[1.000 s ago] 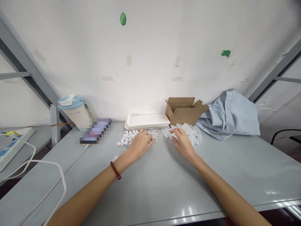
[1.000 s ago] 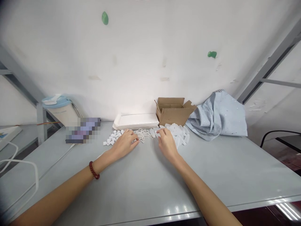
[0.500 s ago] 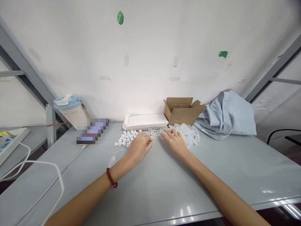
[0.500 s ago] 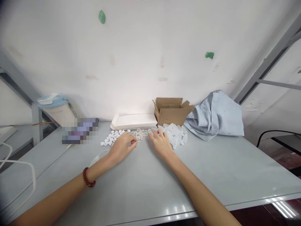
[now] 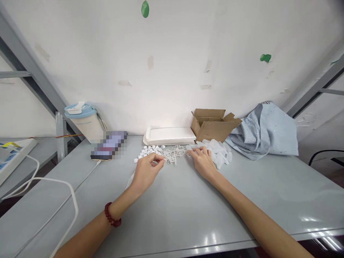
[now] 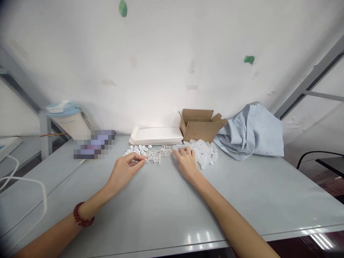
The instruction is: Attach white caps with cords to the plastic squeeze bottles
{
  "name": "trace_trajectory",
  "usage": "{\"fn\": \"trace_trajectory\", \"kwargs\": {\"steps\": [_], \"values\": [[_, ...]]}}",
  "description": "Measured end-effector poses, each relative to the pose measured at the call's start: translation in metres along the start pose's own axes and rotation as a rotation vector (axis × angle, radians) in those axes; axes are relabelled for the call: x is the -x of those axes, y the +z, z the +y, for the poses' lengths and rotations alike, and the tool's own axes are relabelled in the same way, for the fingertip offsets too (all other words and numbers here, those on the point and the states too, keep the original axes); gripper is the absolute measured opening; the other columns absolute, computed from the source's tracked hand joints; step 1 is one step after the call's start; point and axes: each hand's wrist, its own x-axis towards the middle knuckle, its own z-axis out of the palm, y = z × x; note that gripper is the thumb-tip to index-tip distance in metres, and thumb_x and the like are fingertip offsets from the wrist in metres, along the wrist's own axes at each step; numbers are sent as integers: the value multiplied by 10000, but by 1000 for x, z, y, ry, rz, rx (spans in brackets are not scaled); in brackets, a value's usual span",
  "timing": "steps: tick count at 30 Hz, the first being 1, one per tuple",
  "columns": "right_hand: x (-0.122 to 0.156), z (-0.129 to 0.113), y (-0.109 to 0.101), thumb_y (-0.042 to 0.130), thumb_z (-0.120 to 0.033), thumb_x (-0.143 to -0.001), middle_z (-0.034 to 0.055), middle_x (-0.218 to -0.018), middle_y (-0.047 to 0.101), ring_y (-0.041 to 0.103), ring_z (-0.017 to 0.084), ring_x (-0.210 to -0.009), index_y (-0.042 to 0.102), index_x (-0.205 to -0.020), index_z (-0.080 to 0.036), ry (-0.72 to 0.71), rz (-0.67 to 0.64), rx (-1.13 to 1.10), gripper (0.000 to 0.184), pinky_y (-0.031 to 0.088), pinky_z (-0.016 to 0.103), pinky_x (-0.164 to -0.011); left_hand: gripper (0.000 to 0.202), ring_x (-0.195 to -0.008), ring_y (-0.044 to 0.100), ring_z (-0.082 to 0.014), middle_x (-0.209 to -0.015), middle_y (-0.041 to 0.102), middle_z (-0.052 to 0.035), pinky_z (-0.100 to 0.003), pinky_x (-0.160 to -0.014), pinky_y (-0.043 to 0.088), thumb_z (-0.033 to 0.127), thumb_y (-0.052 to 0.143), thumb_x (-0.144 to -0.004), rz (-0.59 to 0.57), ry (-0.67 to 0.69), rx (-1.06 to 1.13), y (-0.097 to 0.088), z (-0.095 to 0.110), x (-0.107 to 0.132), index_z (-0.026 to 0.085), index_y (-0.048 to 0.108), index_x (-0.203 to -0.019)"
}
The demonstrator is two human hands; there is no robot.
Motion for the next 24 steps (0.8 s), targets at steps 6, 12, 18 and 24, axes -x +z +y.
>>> {"fn": "trace_trajectory", "kwargs": {"steps": [6,12,18,24], "values": [[0,-1,-5,414,-60,-863,99,-884,639,440,252,-908,623,-1070,-198,-3,237,-40,325,302,357,-728,156,-857,674,-209,-946,716,-98,-345,-814,516,291,656,-719,-84,-269,429,2,-8,-10,148,595,-707],[4,-8,-19,522,-186,-876,23,-670,600,496,203,-765,606,-989,-186,-55,490,-283,141,325,331,-710,163,-1013,638,-213,-1049,695,-102,-332,-916,485,295,667,-728,-89,-248,637,-3,-8,-14,150,596,-711],[9,-23,-29,583,-169,-831,65,-780,592,520,198,-757,587,-932,-181,-180,545,-456,102,442,314,-666,124,-734,683,-225,-739,699,-46,-390,-740,535,256,653,-686,-46,-144,239,5,-8,-15,161,573,-689],[14,-33,-22,562,-190,-857,79,-908,678,639,203,-821,533,-1020,-209,-219,447,-539,167,516,307,-687,188,-902,674,-217,-940,711,-76,-378,-801,526,349,593,-778,-5,-22,434,10,-1,-16,183,512,-811]]}}
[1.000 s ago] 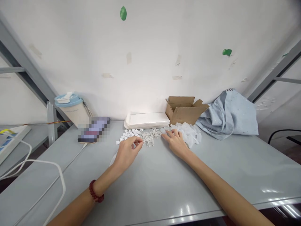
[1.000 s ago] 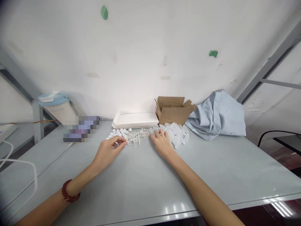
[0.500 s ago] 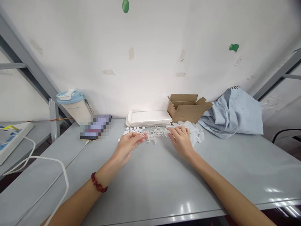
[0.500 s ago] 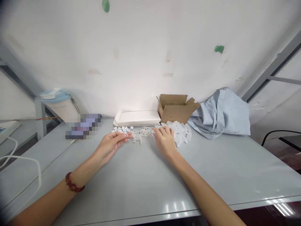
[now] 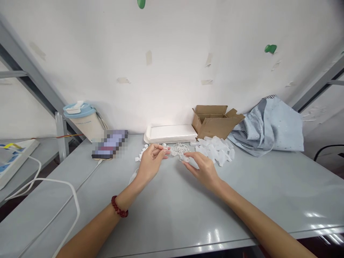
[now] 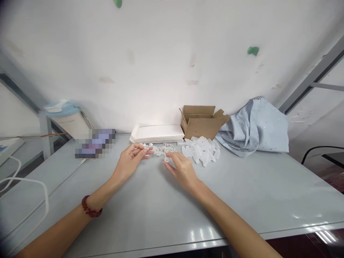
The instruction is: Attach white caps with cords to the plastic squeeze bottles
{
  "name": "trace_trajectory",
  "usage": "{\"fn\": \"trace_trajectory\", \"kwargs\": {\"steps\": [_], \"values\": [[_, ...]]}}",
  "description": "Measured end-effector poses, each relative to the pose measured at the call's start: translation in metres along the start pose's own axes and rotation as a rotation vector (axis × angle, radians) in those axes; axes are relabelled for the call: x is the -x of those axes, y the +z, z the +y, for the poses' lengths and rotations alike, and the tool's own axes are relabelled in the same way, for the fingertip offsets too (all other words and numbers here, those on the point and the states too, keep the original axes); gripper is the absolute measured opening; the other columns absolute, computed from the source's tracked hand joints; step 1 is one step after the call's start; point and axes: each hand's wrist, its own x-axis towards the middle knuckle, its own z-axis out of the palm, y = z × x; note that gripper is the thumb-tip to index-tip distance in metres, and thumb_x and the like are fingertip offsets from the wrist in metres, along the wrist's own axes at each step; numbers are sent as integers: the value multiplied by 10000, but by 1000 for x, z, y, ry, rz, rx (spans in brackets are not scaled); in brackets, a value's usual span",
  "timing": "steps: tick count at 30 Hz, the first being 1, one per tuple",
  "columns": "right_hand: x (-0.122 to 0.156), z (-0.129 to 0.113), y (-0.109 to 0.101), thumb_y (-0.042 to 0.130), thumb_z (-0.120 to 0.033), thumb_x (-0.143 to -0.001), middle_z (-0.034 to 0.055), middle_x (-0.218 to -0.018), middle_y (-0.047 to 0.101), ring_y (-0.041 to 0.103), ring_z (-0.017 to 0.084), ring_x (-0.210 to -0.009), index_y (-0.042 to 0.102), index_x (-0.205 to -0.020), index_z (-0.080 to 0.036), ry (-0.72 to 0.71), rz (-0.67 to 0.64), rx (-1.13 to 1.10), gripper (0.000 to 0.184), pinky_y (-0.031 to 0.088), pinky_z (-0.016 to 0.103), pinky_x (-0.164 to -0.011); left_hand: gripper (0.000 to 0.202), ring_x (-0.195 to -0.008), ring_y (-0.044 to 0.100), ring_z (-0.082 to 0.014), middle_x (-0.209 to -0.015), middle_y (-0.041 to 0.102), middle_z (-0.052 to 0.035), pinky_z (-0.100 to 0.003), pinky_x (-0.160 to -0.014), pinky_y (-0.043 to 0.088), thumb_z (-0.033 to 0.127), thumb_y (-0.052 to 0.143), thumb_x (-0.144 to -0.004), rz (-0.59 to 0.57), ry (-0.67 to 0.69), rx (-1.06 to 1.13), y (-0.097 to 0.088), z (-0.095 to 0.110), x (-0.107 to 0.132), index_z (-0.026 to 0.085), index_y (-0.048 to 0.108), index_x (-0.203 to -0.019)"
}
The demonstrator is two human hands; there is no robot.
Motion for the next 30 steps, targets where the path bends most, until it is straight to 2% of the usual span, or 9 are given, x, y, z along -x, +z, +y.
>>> {"fn": "trace_trajectory", "kwargs": {"steps": [6,10,13,17,24,27,30], "values": [[3,-4,1,455,-251,-911,85,-934,685,660,210,-748,500,-1062,-199,128,-135,2,167,521,317,-628,161,-937,658,-237,-1010,707,-91,-364,-772,522,328,626,-738,-114,-120,-171,-7,1,1,183,557,-724],[0,-10,-2,350,-255,-942,117,-997,641,641,213,-738,414,-1190,-170,237,-262,-23,270,514,325,-580,138,-909,654,-201,-1074,686,-93,-336,-777,509,313,595,-765,-48,2,-95,-6,8,4,179,566,-780],[-1,-13,-3,298,-257,-955,119,-965,616,615,204,-707,369,-1251,-158,239,-333,-29,320,505,319,-561,135,-861,650,-195,-1002,697,-78,-327,-762,505,307,596,-763,28,66,-143,-4,8,7,173,583,-775],[1,-15,-2,279,-269,-964,110,-894,595,577,194,-659,343,-1284,-146,142,-331,-12,349,488,308,-538,101,-769,635,-187,-799,686,-42,-335,-757,503,264,616,-729,74,65,-296,-4,5,8,164,632,-725],[6,-23,-1,346,-267,-958,73,-813,609,565,164,-600,365,-1266,-176,23,-266,-73,321,463,268,-508,72,-815,630,-168,-844,672,-36,-284,-738,530,234,628,-725,117,157,-159,-1,8,13,166,621,-703],[6,-29,-2,382,-278,-949,70,-831,638,599,166,-638,353,-1275,-193,17,-243,-155,339,494,278,-563,56,-829,627,-167,-820,663,-29,-288,-756,544,219,609,-745,87,207,-212,5,6,21,172,625,-720],[7,-34,-3,406,-298,-938,78,-888,658,618,167,-655,347,-1272,-210,79,-272,-229,351,503,279,-573,65,-801,627,-156,-814,657,-22,-290,-748,560,194,572,-778,16,289,-264,11,3,28,181,630,-754]]}}
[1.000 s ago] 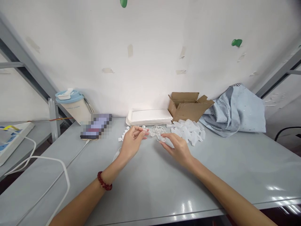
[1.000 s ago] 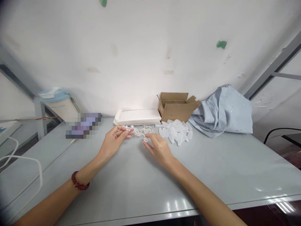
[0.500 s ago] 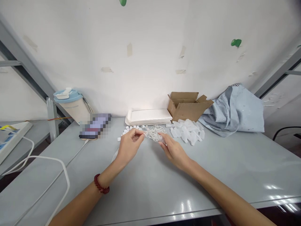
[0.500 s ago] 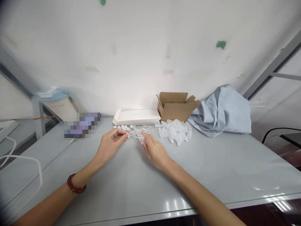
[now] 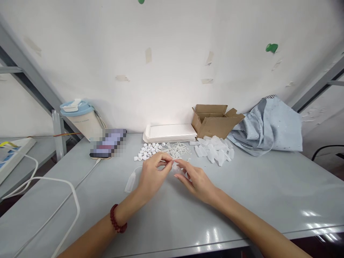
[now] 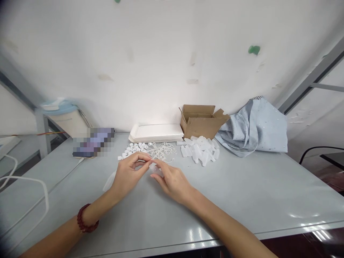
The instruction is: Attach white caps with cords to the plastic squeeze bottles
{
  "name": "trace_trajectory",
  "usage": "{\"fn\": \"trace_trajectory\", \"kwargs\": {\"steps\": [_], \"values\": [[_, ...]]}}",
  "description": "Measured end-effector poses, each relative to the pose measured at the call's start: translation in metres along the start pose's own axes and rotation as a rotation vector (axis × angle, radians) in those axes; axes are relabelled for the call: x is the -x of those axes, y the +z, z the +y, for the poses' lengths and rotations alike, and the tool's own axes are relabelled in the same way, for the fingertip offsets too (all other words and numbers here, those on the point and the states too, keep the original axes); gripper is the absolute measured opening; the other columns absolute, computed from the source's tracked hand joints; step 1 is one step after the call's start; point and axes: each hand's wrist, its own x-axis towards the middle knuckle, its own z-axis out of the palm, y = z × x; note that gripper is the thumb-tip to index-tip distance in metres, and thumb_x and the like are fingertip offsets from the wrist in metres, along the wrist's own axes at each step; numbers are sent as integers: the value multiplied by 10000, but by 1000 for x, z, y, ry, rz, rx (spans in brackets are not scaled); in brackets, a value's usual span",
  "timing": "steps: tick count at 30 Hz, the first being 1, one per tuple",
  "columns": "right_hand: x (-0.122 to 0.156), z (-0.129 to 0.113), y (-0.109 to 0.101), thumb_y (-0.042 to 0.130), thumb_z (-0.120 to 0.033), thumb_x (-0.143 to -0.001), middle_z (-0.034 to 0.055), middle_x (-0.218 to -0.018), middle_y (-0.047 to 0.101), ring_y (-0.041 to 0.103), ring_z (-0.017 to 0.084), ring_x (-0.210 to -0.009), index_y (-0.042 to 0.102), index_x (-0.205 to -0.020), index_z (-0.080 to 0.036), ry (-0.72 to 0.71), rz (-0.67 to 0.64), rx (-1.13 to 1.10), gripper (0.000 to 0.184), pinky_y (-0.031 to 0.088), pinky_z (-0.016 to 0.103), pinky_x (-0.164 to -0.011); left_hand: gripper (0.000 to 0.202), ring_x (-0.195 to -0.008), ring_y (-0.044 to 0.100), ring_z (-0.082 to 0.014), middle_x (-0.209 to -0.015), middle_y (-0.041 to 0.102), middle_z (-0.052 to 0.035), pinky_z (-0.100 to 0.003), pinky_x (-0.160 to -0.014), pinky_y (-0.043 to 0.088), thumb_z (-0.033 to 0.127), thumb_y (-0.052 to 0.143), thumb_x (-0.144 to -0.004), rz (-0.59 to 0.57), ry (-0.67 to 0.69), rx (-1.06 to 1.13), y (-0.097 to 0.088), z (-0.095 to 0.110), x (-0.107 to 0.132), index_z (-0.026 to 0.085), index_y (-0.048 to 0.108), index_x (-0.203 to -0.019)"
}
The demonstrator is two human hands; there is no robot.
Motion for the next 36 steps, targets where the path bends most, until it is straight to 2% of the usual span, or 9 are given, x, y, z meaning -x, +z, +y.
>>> {"fn": "trace_trajectory", "kwargs": {"steps": [6,11,14,19,22,27,30,33,36], "values": [[1,2,0,449,-326,-914,68,-892,661,613,157,-616,401,-1170,-222,172,15,-70,281,496,279,-558,96,-804,621,-150,-848,650,-17,-287,-744,575,173,554,-808,-22,100,-43,0,4,4,204,640,-836],[0,4,-1,452,-335,-914,49,-828,660,634,174,-686,408,-1183,-217,177,3,-88,298,491,272,-575,116,-800,621,-158,-846,655,-33,-276,-700,557,135,547,-822,-34,192,-73,-4,7,5,192,648,-822],[0,3,-2,442,-315,-922,44,-833,659,635,170,-706,400,-1209,-218,151,-4,-86,306,484,261,-579,146,-798,623,-162,-850,662,-37,-286,-699,539,108,535,-828,-43,293,-151,-5,8,6,195,649,-854],[0,3,-4,450,-308,-920,45,-848,653,613,156,-665,446,-1148,-217,143,-10,-95,246,476,261,-579,189,-822,630,-155,-873,657,-54,-288,-742,538,49,507,-829,-22,540,-247,-4,8,7,183,628,-886],[-1,1,-6,468,-319,-907,30,-801,642,574,137,-582,466,-1105,-217,192,-5,-141,222,472,262,-554,195,-831,631,-153,-887,653,-55,-281,-745,543,47,501,-832,-19,607,-303,-4,6,8,182,617,-910],[-4,-6,-8,479,-320,-893,0,-733,618,560,118,-541,467,-1081,-214,294,25,-328,216,493,267,-541,221,-845,635,-154,-919,651,-60,-280,-736,555,31,483,-832,-23,674,-394,-6,1,8,188,593,-943],[-5,-6,-7,492,-363,-883,-34,-642,577,582,125,-543,469,-1075,-220,379,43,-469,241,512,274,-539,272,-918,632,-175,-987,656,-87,-317,-788,561,14,452,-832,-65,754,-460,-8,-2,9,178,572,-1012],[-5,-5,-6,518,-411,-865,-21,-702,603,602,126,-555,469,-1064,-215,469,67,-600,284,508,270,-527,331,-988,622,-202,-1034,659,-110,-371,-844,557,8,423,-833,-112,841,-503,-8,-4,9,163,540,-1101],[-6,-4,-7,540,-431,-849,2,-801,629,621,123,-568,461,-1053,-208,549,97,-725,313,492,262,-523,341,-964,630,-201,-957,677,-91,-370,-839,562,-7,425,-823,-131,865,-480,-6,-3,9,160,545,-1093]]}}
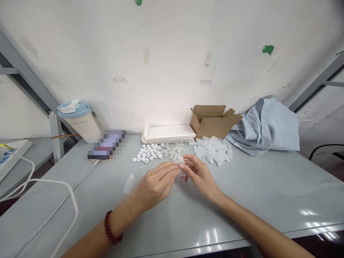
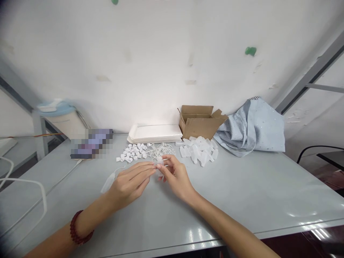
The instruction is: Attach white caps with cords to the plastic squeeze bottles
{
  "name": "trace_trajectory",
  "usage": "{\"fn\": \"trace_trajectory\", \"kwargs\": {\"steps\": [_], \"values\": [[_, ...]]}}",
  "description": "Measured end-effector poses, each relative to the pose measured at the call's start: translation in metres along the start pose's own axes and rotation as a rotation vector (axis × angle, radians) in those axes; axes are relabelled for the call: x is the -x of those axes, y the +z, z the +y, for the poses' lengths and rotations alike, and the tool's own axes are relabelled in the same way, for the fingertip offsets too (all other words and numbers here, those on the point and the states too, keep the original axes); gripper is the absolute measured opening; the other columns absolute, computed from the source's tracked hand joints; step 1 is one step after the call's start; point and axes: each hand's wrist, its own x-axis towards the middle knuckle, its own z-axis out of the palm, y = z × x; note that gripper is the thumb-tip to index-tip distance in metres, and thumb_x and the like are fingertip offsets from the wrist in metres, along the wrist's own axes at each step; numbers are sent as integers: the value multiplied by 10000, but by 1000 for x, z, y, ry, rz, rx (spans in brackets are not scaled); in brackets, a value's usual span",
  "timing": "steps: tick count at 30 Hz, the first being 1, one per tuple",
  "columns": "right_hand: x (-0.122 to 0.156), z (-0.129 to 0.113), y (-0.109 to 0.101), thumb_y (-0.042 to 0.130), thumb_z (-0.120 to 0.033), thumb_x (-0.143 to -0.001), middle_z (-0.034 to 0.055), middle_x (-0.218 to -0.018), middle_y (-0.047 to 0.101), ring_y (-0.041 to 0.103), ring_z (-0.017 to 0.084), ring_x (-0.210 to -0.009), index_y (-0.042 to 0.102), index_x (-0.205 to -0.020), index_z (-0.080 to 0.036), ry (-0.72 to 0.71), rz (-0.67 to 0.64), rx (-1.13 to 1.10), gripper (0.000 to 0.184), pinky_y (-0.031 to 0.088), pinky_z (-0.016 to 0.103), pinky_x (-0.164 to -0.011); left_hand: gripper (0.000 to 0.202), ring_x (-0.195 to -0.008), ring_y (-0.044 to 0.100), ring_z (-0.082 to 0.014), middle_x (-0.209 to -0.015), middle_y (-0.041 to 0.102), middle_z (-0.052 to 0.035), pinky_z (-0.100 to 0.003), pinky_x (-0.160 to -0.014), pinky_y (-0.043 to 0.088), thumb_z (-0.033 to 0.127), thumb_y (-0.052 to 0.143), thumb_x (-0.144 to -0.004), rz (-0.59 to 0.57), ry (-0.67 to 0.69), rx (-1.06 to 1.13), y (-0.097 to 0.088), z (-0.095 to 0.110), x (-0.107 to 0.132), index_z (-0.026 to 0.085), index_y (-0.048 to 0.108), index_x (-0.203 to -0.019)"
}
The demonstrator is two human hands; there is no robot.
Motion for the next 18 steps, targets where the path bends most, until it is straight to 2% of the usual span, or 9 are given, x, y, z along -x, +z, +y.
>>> {"fn": "trace_trajectory", "kwargs": {"steps": [4,7,9,12,18], "values": [[1,-2,1,561,-426,-837,15,-847,627,633,125,-592,471,-1051,-205,19,3,-23,321,493,265,-537,266,-843,634,-176,-883,662,-70,-318,-747,565,34,472,-830,63,-164,47,0,3,-3,171,567,-1037],[4,-1,2,563,-421,-836,26,-897,620,638,123,-607,488,-1066,-211,-3,-22,34,320,506,271,-552,278,-924,609,-199,-999,624,-98,-339,-779,549,99,491,-848,68,-254,46,-2,4,-5,183,541,-1109],[5,0,3,559,-419,-838,29,-909,618,639,121,-609,494,-1068,-213,-15,-31,47,316,511,270,-554,310,-993,581,-224,-1068,593,-121,-375,-829,529,108,479,-856,16,-253,56,-3,4,-5,179,516,-1155],[5,1,2,561,-423,-836,29,-909,621,639,123,-608,491,-1072,-213,-13,-28,23,323,516,273,-552,333,-985,571,-230,-1065,587,-125,-396,-828,516,92,455,-857,-59,-219,64,-3,3,-5,174,502,-1176],[4,-1,4,595,-411,-812,17,-888,634,644,124,-583,489,-1053,-214,35,-31,-60,329,506,264,-531,324,-933,564,-234,-976,613,-128,-396,-805,519,26,472,-815,-69,-75,-79,-1,0,-2,112,518,-1125]]}}
